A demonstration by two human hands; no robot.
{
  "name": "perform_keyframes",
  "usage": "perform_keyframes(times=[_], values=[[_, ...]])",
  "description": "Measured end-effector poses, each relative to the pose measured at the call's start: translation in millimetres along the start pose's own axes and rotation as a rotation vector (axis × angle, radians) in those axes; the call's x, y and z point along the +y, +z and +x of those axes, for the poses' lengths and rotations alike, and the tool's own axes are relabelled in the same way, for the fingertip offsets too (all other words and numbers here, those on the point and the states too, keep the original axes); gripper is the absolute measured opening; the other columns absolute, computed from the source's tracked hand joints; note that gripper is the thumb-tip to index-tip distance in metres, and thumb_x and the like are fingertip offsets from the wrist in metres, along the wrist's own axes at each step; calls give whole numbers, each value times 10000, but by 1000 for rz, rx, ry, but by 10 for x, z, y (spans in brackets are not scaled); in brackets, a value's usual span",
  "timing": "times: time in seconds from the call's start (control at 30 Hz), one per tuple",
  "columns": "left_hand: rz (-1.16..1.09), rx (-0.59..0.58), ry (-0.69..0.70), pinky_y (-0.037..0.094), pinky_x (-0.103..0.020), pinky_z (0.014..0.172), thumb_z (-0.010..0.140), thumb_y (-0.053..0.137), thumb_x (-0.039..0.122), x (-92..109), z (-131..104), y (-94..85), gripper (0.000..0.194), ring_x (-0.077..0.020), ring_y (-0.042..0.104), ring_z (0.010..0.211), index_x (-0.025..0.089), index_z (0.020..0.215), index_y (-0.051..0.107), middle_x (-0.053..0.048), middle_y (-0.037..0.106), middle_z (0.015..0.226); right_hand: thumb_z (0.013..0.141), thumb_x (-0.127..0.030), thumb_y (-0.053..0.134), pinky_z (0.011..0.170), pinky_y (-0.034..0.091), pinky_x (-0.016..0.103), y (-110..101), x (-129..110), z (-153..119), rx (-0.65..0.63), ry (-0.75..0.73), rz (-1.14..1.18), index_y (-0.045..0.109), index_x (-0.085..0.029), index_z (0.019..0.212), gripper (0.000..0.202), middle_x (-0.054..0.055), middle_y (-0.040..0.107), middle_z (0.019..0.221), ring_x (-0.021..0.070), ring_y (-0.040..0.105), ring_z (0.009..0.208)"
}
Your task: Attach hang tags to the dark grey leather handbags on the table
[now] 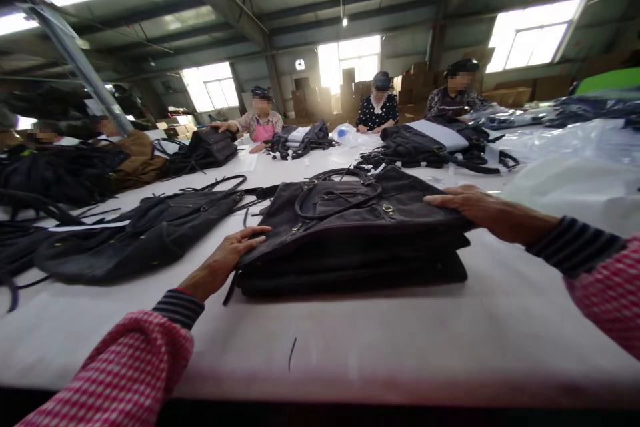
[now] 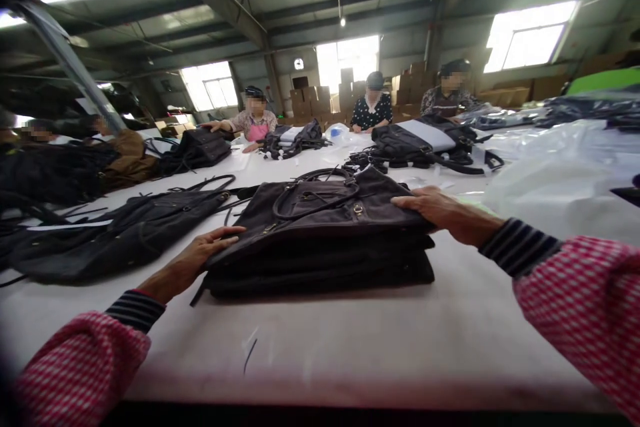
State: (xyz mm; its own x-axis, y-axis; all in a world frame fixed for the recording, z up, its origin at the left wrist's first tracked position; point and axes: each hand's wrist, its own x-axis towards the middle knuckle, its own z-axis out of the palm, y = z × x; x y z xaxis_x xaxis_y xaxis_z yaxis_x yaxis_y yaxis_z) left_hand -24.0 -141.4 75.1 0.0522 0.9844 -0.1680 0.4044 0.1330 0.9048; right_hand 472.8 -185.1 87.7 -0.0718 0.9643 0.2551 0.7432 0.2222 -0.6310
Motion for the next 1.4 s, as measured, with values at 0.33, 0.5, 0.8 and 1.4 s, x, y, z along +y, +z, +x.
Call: perform_keyframes(times=[0.33, 0.5, 0.8, 1.4], values=[[361, 79, 179, 483, -287, 804, 793, 633, 586, 174, 28, -34, 543, -245, 646, 1016, 231, 1195, 721, -39, 720, 1174, 887, -527, 499, 552, 490, 290, 424, 429, -148, -164, 123, -78, 750, -191, 940, 423, 81, 669, 827, 221, 614, 702], [807, 197, 258, 482, -426, 990, 974, 389, 449, -8, -119, 66, 444, -299, 639, 1124, 288, 1291, 656, -60, 694, 1259, 984, -550, 418, 713, 502, 348, 431, 263, -208, -47, 142, -351, 679, -173, 978, 458, 104, 710, 861, 260, 674, 782], [1121, -79, 971, 431, -409, 1117, 867, 335, -73, 263, -475, 398, 644, -219, 475, 1380, 245, 1379, 561, -72, 541, 1482, 1002, -92, 373, 919, 469, 455, 532, -93, -430, 229, -640, -822, 480, -207, 1458, 483, 150, 622, 1340, 327, 585, 1204], [1381, 169, 972, 473, -394, 763, 1006, 476, 144, 159, -342, 1166, 319, -260, 608, 973, 187, 1314, 549, -65, 655, 1031, 964, -155, 608, 614, 359, 344, 953, -523, -238, 86, -637, -800, 653, -167, 1007, 64, 36, 670, 840, 221, 614, 730]])
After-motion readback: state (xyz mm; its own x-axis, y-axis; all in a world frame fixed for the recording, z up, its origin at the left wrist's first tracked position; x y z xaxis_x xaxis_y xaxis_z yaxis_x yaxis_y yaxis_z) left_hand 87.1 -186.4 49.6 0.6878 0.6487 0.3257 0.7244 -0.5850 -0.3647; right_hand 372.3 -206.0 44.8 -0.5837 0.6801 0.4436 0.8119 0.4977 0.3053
